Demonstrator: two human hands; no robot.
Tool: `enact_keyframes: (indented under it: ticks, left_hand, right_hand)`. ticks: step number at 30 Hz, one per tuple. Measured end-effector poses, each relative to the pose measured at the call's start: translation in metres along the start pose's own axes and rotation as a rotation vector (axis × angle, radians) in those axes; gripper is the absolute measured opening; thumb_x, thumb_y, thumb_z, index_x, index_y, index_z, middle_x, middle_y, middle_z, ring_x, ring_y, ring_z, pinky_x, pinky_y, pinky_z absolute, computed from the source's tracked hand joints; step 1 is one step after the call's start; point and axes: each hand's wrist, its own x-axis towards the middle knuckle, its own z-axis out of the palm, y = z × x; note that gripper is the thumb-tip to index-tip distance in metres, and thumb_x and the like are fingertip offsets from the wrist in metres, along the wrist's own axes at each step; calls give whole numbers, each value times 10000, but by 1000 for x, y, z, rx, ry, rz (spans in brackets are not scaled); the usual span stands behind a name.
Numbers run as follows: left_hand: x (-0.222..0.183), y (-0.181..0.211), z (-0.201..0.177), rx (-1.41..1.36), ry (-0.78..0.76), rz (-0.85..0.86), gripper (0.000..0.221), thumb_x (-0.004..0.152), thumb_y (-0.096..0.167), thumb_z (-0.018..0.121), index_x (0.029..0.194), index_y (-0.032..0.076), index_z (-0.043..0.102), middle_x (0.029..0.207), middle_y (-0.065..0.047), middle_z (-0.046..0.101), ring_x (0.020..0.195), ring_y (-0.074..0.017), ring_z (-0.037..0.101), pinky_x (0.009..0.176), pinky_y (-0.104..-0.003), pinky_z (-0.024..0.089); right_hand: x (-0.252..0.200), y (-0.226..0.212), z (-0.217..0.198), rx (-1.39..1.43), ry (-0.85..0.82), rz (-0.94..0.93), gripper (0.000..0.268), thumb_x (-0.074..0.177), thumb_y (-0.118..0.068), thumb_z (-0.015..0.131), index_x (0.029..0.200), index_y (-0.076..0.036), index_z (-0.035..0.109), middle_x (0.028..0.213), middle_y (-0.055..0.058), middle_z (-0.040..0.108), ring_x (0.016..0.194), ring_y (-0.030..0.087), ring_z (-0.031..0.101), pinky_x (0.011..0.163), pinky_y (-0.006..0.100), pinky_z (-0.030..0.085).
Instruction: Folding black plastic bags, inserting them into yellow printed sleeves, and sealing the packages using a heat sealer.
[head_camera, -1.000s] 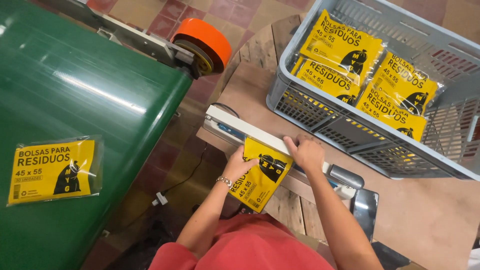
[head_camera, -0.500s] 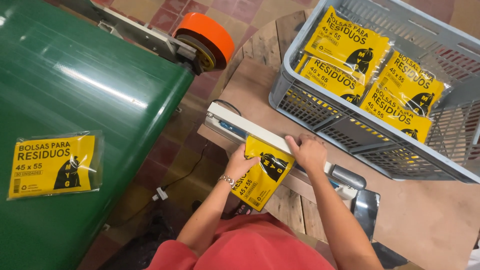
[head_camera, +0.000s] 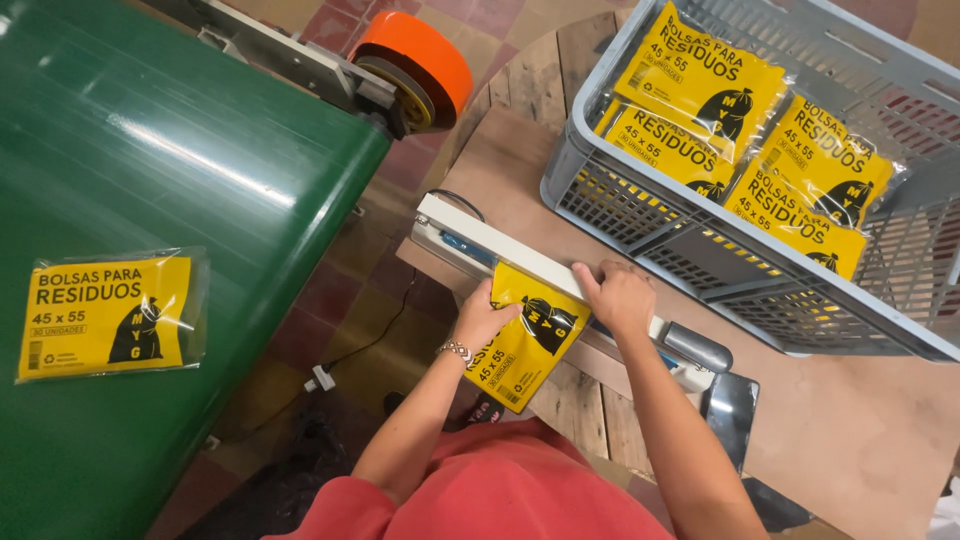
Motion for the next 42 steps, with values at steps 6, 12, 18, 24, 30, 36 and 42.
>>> enact_keyframes:
  ticks: [6,12,18,24,30,36,42]
  left_hand:
    - [0,0,4,22,6,11,398,795,301,773,1117,115,631,1070,-128,727,1082,-318,684,850,-433,581]
    - [-1,-7,8,40,35,38,363,783,300,777,1085,142,649,1034,-74,739,1066,-275,693,869,-405,579]
    - [-22,0,2,6,-3,121,419,797,272,771,1155,92,649,1119,-151,715,1174,-337,637,938,-451,547]
    - [-38,-10,-20,-54,-7,230,451,814,244,783,1200,68,628,1145,-162,710,1151,-332,650,917,-432,567]
    - [-100,-21,-91,-133,16,380,613,846,177,791,1369,1,525,1236,-240,661,1212,-385,594,952,-483,560]
    - [-129,-64,-172,-74,213,479,496,791,260,824,1195,57,621,1056,-175,730,1058,-359,680,822,-470,597]
    - [-171,-98,-246,-114,339,528,471,775,290,815,1154,88,620,1031,-188,726,1038,-383,678,809,-495,574]
  right_hand:
    - [-2,-3,-5,-3,12,-15,711,985,-761,316,949,-173,712,977,89,747,1042,311,678,1022,511,406]
    - [-11,-13,-21,-17,-69,9,732,983,-767,262,963,-199,722,995,82,758,1075,304,681,1001,478,435]
    - [10,11,-4,81,-129,53,696,935,-802,272,1123,-295,710,1087,93,749,1121,334,678,971,514,484]
    - [-18,-36,-103,41,347,-447,252,977,-443,602,946,-203,676,847,34,648,907,278,662,829,411,531]
    - [-99,-155,-131,185,55,-622,352,897,-434,649,1089,-140,624,956,122,673,963,369,658,847,508,530]
    - [-119,-236,-72,67,74,-625,280,940,-520,574,971,-255,658,762,69,715,811,358,702,716,491,544]
    - [-127,-303,-26,-85,204,-687,387,915,-674,489,805,-336,644,604,19,663,713,270,706,668,367,537]
